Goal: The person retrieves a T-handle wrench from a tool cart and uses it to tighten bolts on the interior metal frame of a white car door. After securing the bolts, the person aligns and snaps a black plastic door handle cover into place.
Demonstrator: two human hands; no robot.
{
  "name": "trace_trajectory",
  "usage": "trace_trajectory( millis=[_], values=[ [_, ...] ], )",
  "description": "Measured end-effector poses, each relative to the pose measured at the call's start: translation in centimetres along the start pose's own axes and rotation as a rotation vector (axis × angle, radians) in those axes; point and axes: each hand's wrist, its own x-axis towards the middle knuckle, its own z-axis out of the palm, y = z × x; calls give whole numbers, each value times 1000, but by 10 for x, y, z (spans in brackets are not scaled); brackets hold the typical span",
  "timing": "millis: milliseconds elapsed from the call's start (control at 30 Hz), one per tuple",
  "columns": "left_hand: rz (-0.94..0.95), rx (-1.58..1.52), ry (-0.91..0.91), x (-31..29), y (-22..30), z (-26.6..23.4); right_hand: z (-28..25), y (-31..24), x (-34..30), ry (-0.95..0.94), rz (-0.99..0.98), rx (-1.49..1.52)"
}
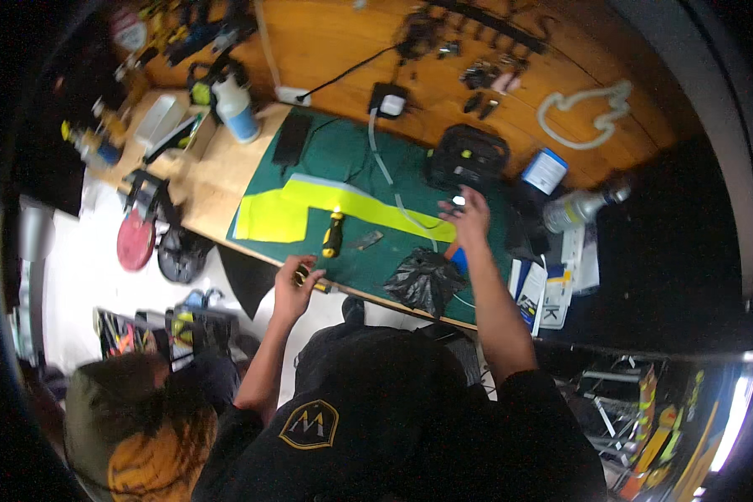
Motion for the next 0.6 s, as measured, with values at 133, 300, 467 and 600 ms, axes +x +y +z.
trace_trajectory(
  millis=[133, 300, 467, 600],
  values=[
    [-192, -21, -131, -67, -11, -12, -88, 45, 47, 284, 114, 142],
    [-338, -23, -35, -136, 8, -21, -111, 64, 67, 345, -37, -684],
    [-443, 185, -41, -202, 14, -27, -87, 55, 55, 208, -214, -1366],
    [-594, 277, -152, -266, 21, -31, -59, 45, 29, 14, -269, -1496]
  ],
)
